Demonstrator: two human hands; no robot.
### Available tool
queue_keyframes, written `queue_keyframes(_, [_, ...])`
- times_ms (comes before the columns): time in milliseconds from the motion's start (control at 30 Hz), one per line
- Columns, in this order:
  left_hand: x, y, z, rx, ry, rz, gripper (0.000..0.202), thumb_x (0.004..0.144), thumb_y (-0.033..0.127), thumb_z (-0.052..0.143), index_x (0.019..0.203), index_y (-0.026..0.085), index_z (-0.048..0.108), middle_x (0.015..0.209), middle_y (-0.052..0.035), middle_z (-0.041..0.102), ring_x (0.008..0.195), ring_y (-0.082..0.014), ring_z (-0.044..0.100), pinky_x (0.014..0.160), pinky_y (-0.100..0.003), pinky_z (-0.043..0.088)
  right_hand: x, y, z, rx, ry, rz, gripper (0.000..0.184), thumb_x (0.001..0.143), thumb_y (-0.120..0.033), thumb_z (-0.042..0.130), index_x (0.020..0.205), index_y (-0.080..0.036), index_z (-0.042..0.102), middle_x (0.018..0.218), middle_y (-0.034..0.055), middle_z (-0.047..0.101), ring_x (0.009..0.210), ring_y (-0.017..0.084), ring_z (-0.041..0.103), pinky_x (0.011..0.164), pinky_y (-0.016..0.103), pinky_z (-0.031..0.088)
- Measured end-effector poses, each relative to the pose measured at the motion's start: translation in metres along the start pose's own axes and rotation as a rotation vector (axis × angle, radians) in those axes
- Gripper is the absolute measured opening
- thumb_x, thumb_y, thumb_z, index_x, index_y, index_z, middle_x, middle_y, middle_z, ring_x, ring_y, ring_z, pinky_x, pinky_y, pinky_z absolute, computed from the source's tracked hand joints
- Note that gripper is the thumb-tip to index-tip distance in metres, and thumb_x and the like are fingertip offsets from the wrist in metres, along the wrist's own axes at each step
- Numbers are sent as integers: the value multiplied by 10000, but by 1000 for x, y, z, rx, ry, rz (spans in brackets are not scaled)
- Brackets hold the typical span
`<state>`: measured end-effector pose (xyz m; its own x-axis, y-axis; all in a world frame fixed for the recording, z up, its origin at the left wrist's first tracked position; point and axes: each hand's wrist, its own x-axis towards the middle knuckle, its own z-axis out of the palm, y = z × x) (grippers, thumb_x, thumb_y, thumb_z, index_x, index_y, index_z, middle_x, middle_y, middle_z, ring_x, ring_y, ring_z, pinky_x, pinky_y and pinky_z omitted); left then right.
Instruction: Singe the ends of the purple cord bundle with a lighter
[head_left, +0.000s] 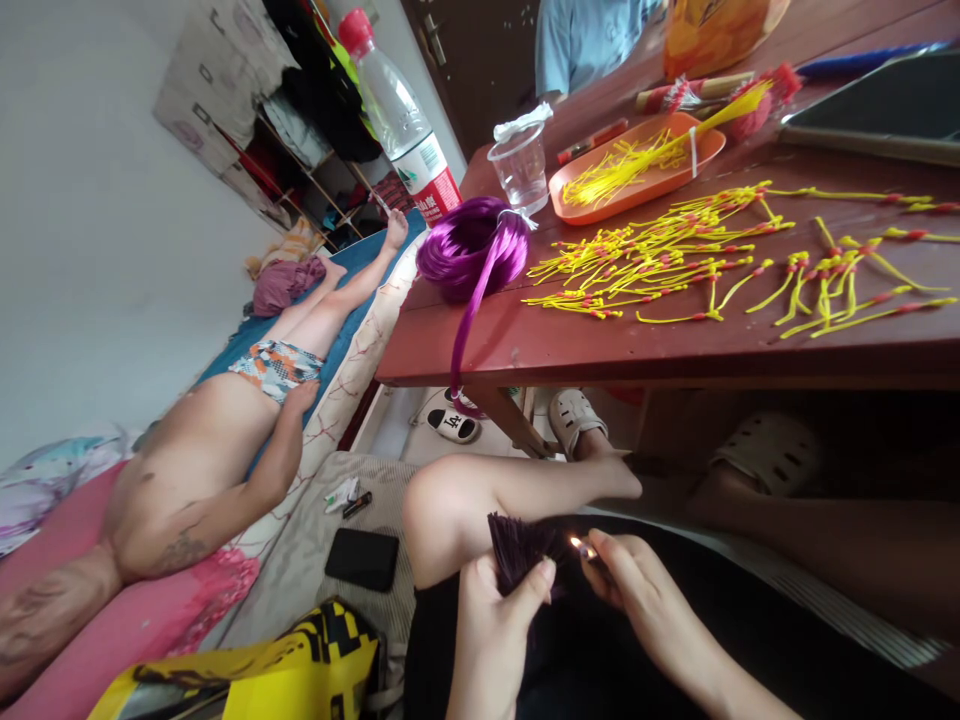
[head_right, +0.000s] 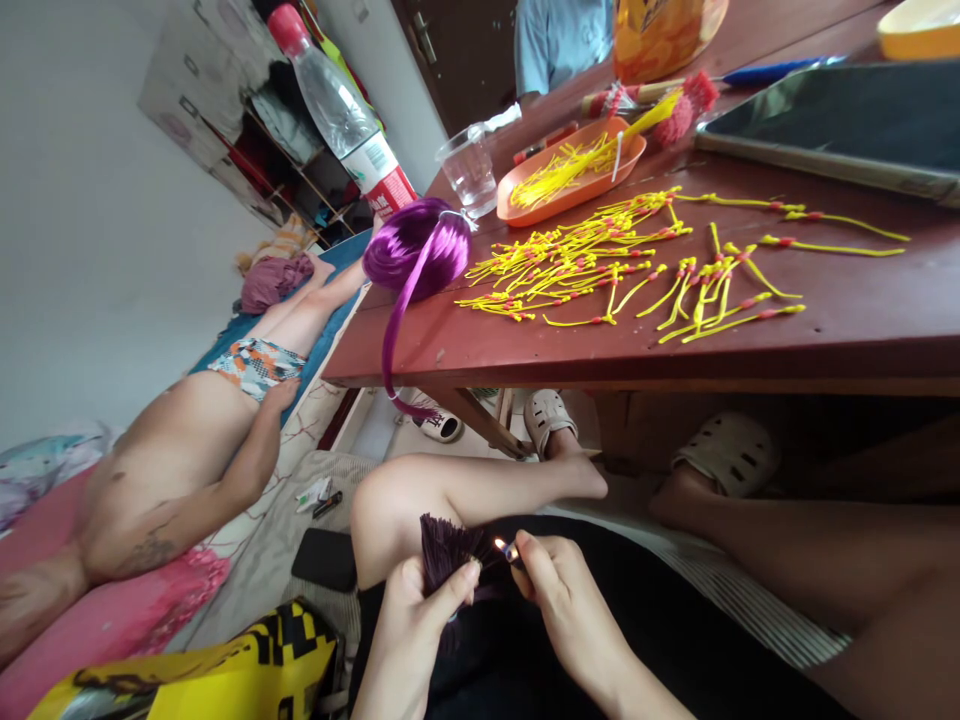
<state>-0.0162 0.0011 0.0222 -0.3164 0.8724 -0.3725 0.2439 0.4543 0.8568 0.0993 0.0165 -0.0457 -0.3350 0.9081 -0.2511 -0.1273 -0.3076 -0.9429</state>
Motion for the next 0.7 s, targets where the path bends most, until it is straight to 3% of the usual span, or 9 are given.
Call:
queue_keyframes(300, [2,-3,-5,126,-59,63,244,663,300,608,496,142,526,475,15,508,504,-129,445,503,-226,366,0,2,-1,6,10,23,406,846,-422,268,503,-206,258,494,-59,244,478,104,213,459,246,205])
queue_keyframes(533, [2,-1,-5,192,-31,81,229,667,302,602,521,129,565,478,-3,549,504,-147,484,496,-234,390,0,-1,-1,12,12,11,413,844,-432,267,498,-208,248,483,-62,234,469,101,202,452,249,197])
queue_keyframes(700, [0,2,-4,248,-23,112,190,677,284,595,659,103,651,568,-30,630,540,-174,537,504,-241,413,-1,-1,-1,13,6,6,420,842,-444,265,495,-207,254,485,-62,233,466,100,199,447,247,192])
